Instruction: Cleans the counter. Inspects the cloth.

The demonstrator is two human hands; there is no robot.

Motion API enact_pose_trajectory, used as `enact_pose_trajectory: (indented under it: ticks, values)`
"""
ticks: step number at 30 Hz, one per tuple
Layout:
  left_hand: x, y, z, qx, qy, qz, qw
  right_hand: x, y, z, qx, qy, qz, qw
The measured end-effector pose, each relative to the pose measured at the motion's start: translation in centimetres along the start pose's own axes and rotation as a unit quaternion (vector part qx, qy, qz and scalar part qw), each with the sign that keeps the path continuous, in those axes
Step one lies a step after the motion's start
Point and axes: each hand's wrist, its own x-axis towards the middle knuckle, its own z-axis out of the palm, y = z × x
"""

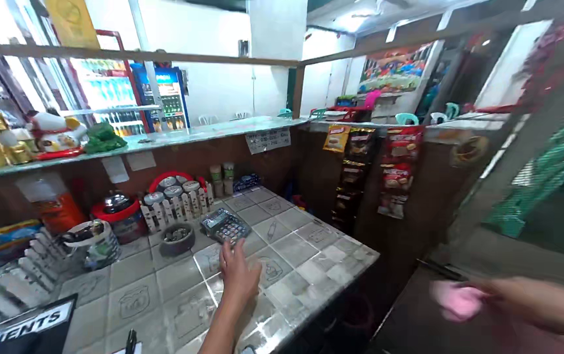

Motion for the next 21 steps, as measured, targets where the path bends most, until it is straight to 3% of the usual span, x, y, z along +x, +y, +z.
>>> enact_pose_trajectory:
  ticks: [1,2,5,7,11,13,15,17,19,21]
  values:
    - [-1.1,1.2,-0.2,-0.025,-0.030,0.005,0.999,-1.7,1.4,-0.6,-0.014,0.067,0.061,0.996]
    - [-2.3,2.4,-0.1,-0.059,-0.053,0.016,0.997,-3.1,2.8,-1.3,0.020,0.136,0.054,0.989]
    - [-5.4,6.7,1.4,-0.180,-0.132,0.058,0.973,-7.0,1.0,-2.7,0.254,0.260,-0.081,0.928]
    - [-7.4,9.4,2.8,-0.248,-0.173,0.101,0.948,-7.6,-1.1,-2.9,0.393,0.252,-0.154,0.871]
    - [-9.4,14.4,3.4,-0.356,-0.228,0.123,0.898,-5.4,-4.3,-2.4,0.493,0.182,-0.277,0.804]
    - [-9.3,15.8,3.2,-0.416,-0.243,0.082,0.873,-3.8,-5.7,-1.7,0.475,0.178,-0.300,0.808]
    - [-8.6,16.4,3.4,-0.462,-0.223,0.033,0.858,-1.8,-6.8,-0.7,0.389,0.273,-0.262,0.840]
    - [-7.9,16.6,3.7,-0.463,-0.203,0.021,0.863,0.1,-8.2,0.7,0.382,0.358,-0.241,0.817]
    - [-7.2,16.7,4.3,-0.413,-0.229,0.055,0.880,0.8,-9.6,1.6,0.453,0.308,-0.253,0.798]
    - [-6.2,16.7,4.8,-0.311,-0.254,0.124,0.907,1.3,-9.9,1.7,0.445,0.299,-0.261,0.803]
